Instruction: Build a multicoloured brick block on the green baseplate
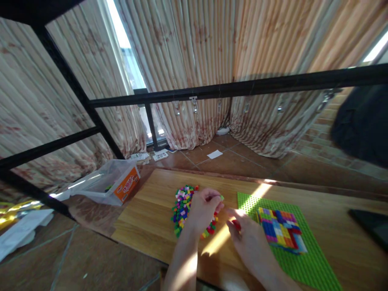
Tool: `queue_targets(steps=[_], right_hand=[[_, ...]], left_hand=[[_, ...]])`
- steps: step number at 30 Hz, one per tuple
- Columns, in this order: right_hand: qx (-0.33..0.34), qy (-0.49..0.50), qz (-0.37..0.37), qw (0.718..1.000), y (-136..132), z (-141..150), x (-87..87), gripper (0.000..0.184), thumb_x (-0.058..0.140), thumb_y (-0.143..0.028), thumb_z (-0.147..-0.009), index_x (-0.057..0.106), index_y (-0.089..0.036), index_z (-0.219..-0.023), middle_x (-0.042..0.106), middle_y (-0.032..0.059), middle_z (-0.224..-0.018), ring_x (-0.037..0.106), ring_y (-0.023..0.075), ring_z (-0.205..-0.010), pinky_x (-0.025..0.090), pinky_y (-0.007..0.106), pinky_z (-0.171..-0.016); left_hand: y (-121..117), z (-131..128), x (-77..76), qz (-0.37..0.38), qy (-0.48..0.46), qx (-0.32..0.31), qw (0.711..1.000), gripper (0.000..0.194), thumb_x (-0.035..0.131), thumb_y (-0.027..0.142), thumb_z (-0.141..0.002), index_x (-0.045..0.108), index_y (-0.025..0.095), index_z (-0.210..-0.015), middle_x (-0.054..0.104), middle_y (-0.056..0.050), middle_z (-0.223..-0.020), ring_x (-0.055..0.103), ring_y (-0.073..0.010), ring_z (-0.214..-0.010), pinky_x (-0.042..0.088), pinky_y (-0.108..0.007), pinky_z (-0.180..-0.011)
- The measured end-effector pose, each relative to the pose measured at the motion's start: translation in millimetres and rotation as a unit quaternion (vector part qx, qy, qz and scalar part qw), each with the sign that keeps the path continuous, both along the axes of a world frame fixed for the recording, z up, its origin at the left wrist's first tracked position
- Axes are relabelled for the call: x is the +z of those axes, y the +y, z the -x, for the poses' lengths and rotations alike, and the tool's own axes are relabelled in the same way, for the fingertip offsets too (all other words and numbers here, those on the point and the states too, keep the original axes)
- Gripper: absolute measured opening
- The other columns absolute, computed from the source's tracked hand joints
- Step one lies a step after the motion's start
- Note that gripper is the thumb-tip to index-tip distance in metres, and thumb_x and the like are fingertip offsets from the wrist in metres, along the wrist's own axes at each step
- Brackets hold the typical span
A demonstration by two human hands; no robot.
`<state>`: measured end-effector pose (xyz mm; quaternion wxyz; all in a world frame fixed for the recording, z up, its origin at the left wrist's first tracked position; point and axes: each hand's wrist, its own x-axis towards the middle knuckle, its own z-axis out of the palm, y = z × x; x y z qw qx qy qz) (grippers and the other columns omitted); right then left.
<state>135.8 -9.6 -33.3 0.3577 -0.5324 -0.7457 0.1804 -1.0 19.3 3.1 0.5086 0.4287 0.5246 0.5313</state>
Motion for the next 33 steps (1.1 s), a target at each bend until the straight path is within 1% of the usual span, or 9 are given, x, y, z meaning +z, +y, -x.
queue_targets(steps=[2, 5, 8, 11, 16, 19, 25, 30, 33], right_hand=[[0.004, 0.034, 0.015, 0.999, -4.1, -30.6, 15.0, 0.024, 0.049, -0.029, -0.083, 0.066, -0.02, -0.097, 0.071, 0.0077, -0.092, 0.066, 0.0198, -0.072, 0.051, 0.031, -0.065], [-0.113, 0.116, 0.032, 0.986, -5.9, -90.7, 25.8, 0.025, 0.056, -0.041, -0.078, 0.069, -0.023, -0.091, 0.072, 0.0066, -0.09, 0.067, 0.0215, -0.075, 0.053, 0.031, -0.067], [-0.295, 0.242, 0.061, 0.922, -2.6, -147.7, 20.7, 0.031, 0.063, -0.045, -0.069, 0.07, -0.021, -0.088, 0.072, 0.0071, -0.087, 0.066, 0.0214, -0.075, 0.052, 0.029, -0.064], [-0.329, 0.344, 0.119, 0.871, 1.9, -177.5, 11.9, 0.036, 0.07, -0.044, -0.06, 0.07, -0.019, -0.085, 0.071, 0.0065, -0.083, 0.063, 0.0172, -0.066, 0.051, 0.026, -0.056], [-0.236, 0.388, 0.143, 0.879, 5.9, -170.3, 15.2, 0.031, 0.073, -0.044, -0.058, 0.072, -0.018, -0.075, 0.07, 0.0056, -0.072, 0.059, 0.0148, -0.058, 0.048, 0.026, -0.051], [-0.194, 0.397, 0.155, 0.883, 8.2, -160.6, 18.2, 0.032, 0.075, -0.044, -0.058, 0.071, -0.018, -0.076, 0.069, 0.0051, -0.072, 0.058, 0.0144, -0.059, 0.047, 0.026, -0.053], [-0.161, 0.396, 0.159, 0.89, 13.7, -156.7, 5.8, 0.034, 0.073, -0.043, -0.062, 0.071, -0.014, -0.08, 0.067, 0.004, -0.068, 0.055, 0.0122, -0.057, 0.043, 0.024, -0.051], [-0.166, 0.348, 0.183, 0.904, 15.7, -151.7, -2.6, 0.037, 0.069, -0.047, -0.064, 0.07, -0.014, -0.081, 0.07, 0.0064, -0.071, 0.061, 0.0164, -0.06, 0.046, 0.026, -0.051], [-0.141, 0.354, 0.217, 0.898, 16.4, -144.0, -6.0, 0.041, 0.067, -0.048, -0.068, 0.069, -0.014, -0.091, 0.072, 0.0076, -0.078, 0.065, 0.0185, -0.065, 0.051, 0.027, -0.055]], left_hand=[[-0.9, -19.4, -6.1, -0.01, 0.033, -0.046, 0.998, 0.008, 0.058, 0.02, -0.073, 0.064, 0.014, -0.075, 0.063, -0.001, -0.062, 0.06, -0.0126, -0.059, 0.046, -0.023, -0.057], [-5.4, -50.3, -12.8, -0.055, 0.095, -0.088, 0.99, 0.011, 0.055, 0.019, -0.075, 0.066, 0.016, -0.076, 0.065, 0.0, -0.067, 0.06, -0.013, -0.065, 0.045, -0.022, -0.059], [-11.5, -77.6, -13.4, -0.104, 0.16, -0.104, 0.976, 0.013, 0.053, 0.017, -0.076, 0.067, 0.019, -0.076, 0.065, 0.0, -0.071, 0.058, -0.0132, -0.069, 0.044, -0.022, -0.062], [-15.3, -99.7, -11.3, -0.142, 0.215, -0.123, 0.958, 0.017, 0.051, 0.018, -0.081, 0.068, 0.021, -0.078, 0.067, 0.0, -0.075, 0.058, -0.0138, -0.072, 0.044, -0.024, -0.067], [-14.3, -123.6, -12.8, -0.2, 0.306, -0.125, 0.923, 0.014, 0.057, 0.018, -0.082, 0.069, 0.022, -0.077, 0.069, -0.001, -0.082, 0.059, -0.0176, -0.086, 0.044, -0.028, -0.079], [-12.3, -129.1, -16.4, -0.229, 0.334, -0.133, 0.905, 0.016, 0.056, 0.016, -0.083, 0.069, 0.021, -0.075, 0.069, -0.001, -0.08, 0.058, -0.017, -0.085, 0.043, -0.03, -0.081], [-10.1, -129.9, -22.0, -0.265, 0.37, -0.137, 0.88, 0.019, 0.052, 0.019, -0.088, 0.069, 0.021, -0.078, 0.067, -0.003, -0.083, 0.056, -0.0165, -0.084, 0.042, -0.029, -0.079], [-9.0, -131.9, -25.7, -0.261, 0.416, -0.117, 0.864, 0.015, 0.054, 0.019, -0.086, 0.066, 0.021, -0.078, 0.065, -0.003, -0.081, 0.055, -0.0174, -0.084, 0.04, -0.03, -0.079], [-8.9, -132.9, -27.3, -0.248, 0.437, -0.104, 0.858, 0.008, 0.057, 0.018, -0.083, 0.063, 0.021, -0.081, 0.065, -0.002, -0.084, 0.055, -0.0185, -0.086, 0.04, -0.032, -0.081]])
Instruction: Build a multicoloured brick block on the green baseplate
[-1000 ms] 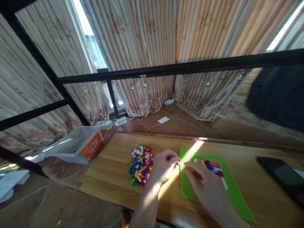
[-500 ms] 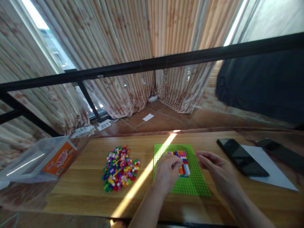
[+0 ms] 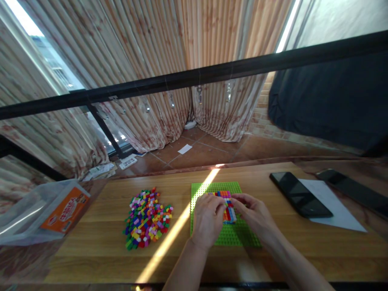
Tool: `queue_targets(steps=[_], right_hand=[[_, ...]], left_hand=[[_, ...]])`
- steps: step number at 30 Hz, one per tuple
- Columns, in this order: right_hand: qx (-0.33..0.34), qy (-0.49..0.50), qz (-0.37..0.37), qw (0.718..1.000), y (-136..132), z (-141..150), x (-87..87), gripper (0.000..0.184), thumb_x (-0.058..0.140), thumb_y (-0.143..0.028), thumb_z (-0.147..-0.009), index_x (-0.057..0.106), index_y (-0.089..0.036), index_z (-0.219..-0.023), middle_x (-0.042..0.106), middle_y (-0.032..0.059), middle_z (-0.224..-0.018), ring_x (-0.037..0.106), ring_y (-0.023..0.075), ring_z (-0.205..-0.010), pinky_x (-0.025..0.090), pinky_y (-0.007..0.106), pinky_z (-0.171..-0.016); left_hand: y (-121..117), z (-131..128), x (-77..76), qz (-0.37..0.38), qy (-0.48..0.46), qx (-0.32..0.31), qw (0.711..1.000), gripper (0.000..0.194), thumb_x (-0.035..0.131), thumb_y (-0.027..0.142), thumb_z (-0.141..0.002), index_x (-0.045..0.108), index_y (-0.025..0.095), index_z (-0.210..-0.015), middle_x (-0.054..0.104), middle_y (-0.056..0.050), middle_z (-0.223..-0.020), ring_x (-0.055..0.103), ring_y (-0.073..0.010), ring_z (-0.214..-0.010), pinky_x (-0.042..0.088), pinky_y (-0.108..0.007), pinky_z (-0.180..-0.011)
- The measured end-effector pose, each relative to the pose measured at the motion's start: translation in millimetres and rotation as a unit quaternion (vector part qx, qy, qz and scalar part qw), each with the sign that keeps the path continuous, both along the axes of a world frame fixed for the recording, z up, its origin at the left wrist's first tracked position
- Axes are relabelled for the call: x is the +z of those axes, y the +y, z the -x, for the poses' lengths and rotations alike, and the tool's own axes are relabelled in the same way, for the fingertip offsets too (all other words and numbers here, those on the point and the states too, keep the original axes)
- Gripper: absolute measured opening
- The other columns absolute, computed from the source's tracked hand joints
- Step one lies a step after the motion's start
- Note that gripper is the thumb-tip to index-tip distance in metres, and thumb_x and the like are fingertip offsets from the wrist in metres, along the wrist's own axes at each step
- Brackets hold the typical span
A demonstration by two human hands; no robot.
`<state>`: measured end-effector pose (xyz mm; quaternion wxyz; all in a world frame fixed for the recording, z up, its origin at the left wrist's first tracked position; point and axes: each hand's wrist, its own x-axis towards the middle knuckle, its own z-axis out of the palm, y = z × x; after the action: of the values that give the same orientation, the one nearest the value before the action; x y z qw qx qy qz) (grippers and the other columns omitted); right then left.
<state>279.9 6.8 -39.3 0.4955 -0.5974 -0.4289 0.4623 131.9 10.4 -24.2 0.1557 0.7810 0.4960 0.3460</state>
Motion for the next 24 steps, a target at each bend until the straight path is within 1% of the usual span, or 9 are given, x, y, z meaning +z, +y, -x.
queue_targets(steps=[2, 4, 7, 11, 16, 18, 21, 22, 24], right_hand=[[0.013, 0.002, 0.017, 1.0, 1.4, 4.5, -3.2, 0.044, 0.065, -0.049, -0.07, 0.066, -0.014, -0.098, 0.073, 0.0081, -0.081, 0.067, 0.0195, -0.065, 0.052, 0.029, -0.056], [0.011, -0.03, 0.026, 0.999, 3.4, 6.9, -6.4, 0.045, 0.065, -0.049, -0.071, 0.066, -0.014, -0.101, 0.073, 0.0081, -0.081, 0.068, 0.02, -0.064, 0.053, 0.029, -0.055], [-0.004, -0.085, 0.013, 0.996, 5.5, 7.3, -8.7, 0.042, 0.065, -0.046, -0.072, 0.068, -0.014, -0.098, 0.073, 0.008, -0.077, 0.068, 0.0199, -0.063, 0.052, 0.028, -0.054], [-0.01, -0.114, -0.013, 0.993, 5.3, 7.8, -8.3, 0.036, 0.065, -0.043, -0.071, 0.07, -0.015, -0.093, 0.073, 0.008, -0.075, 0.067, 0.0192, -0.059, 0.05, 0.027, -0.051], [-0.016, -0.144, -0.021, 0.989, 5.0, 10.6, -11.9, 0.038, 0.063, -0.044, -0.073, 0.067, -0.016, -0.098, 0.073, 0.0076, -0.079, 0.068, 0.0194, -0.061, 0.051, 0.028, -0.054], [-0.006, -0.137, -0.014, 0.99, 5.4, 10.9, -13.5, 0.04, 0.063, -0.046, -0.074, 0.066, -0.015, -0.098, 0.074, 0.008, -0.081, 0.069, 0.0207, -0.065, 0.053, 0.03, -0.056], [0.022, -0.079, 0.004, 0.997, 4.9, 8.3, -13.4, 0.044, 0.061, -0.051, -0.075, 0.065, -0.015, -0.1, 0.074, 0.0092, -0.084, 0.07, 0.0228, -0.07, 0.054, 0.031, -0.059], [0.024, -0.057, 0.013, 0.998, 4.4, 6.2, -12.8, 0.046, 0.06, -0.053, -0.076, 0.064, -0.015, -0.101, 0.074, 0.0096, -0.085, 0.07, 0.0231, -0.071, 0.055, 0.031, -0.059], [0.008, -0.037, 0.037, 0.999, 3.4, 0.0, -11.7, 0.05, 0.058, -0.057, -0.076, 0.064, -0.015, -0.102, 0.074, 0.0105, -0.088, 0.07, 0.0234, -0.073, 0.055, 0.031, -0.06]], left_hand=[[-0.2, -0.5, -1.3, 0.01, 0.002, 0.014, 1.0, 0.007, 0.058, 0.016, -0.082, 0.062, 0.021, -0.085, 0.066, -0.002, -0.086, 0.055, -0.0191, -0.087, 0.04, -0.032, -0.081], [-0.6, -1.1, -3.3, 0.022, -0.006, 0.029, 0.999, 0.009, 0.058, 0.016, -0.081, 0.06, 0.021, -0.088, 0.065, -0.002, -0.088, 0.055, -0.0193, -0.088, 0.041, -0.032, -0.081], [-0.9, -2.6, -6.6, 0.039, -0.026, 0.048, 0.998, 0.013, 0.056, 0.016, -0.081, 0.057, 0.022, -0.092, 0.065, -0.002, -0.085, 0.056, -0.0189, -0.086, 0.042, -0.032, -0.079], [-0.8, -4.2, -8.8, 0.051, -0.051, 0.056, 0.996, 0.021, 0.057, 0.015, -0.08, 0.055, 0.022, -0.099, 0.064, -0.001, -0.084, 0.056, -0.0192, -0.086, 0.043, -0.033, -0.08], [-1.9, -5.1, -8.3, 0.063, -0.066, 0.052, 0.995, 0.031, 0.056, 0.012, -0.077, 0.056, 0.022, -0.107, 0.065, -0.001, -0.081, 0.056, -0.0211, -0.086, 0.043, -0.036, -0.08], [-3.5, -4.3, -7.3, 0.065, -0.077, 0.044, 0.994, 0.038, 0.056, 0.01, -0.077, 0.055, 0.023, -0.112, 0.066, -0.001, -0.082, 0.056, -0.0211, -0.086, 0.043, -0.036, -0.082], [-4.5, 4.8, -2.0, 0.068, -0.104, 0.039, 0.992, 0.042, 0.054, 0.012, -0.079, 0.054, 0.024, -0.119, 0.067, -0.001, -0.085, 0.058, -0.02, -0.087, 0.043, -0.035, -0.084], [-3.6, 11.7, 1.0, 0.066, -0.109, 0.049, 0.991, 0.04, 0.052, 0.013, -0.08, 0.054, 0.024, -0.118, 0.068, -0.001, -0.086, 0.059, -0.0196, -0.087, 0.044, -0.034, -0.083], [0.6, 32.7, 8.0, 0.057, -0.114, 0.1, 0.987, 0.033, 0.049, 0.016, -0.083, 0.058, 0.023, -0.114, 0.069, -0.003, -0.087, 0.061, -0.0193, -0.085, 0.045, -0.033, -0.081]])
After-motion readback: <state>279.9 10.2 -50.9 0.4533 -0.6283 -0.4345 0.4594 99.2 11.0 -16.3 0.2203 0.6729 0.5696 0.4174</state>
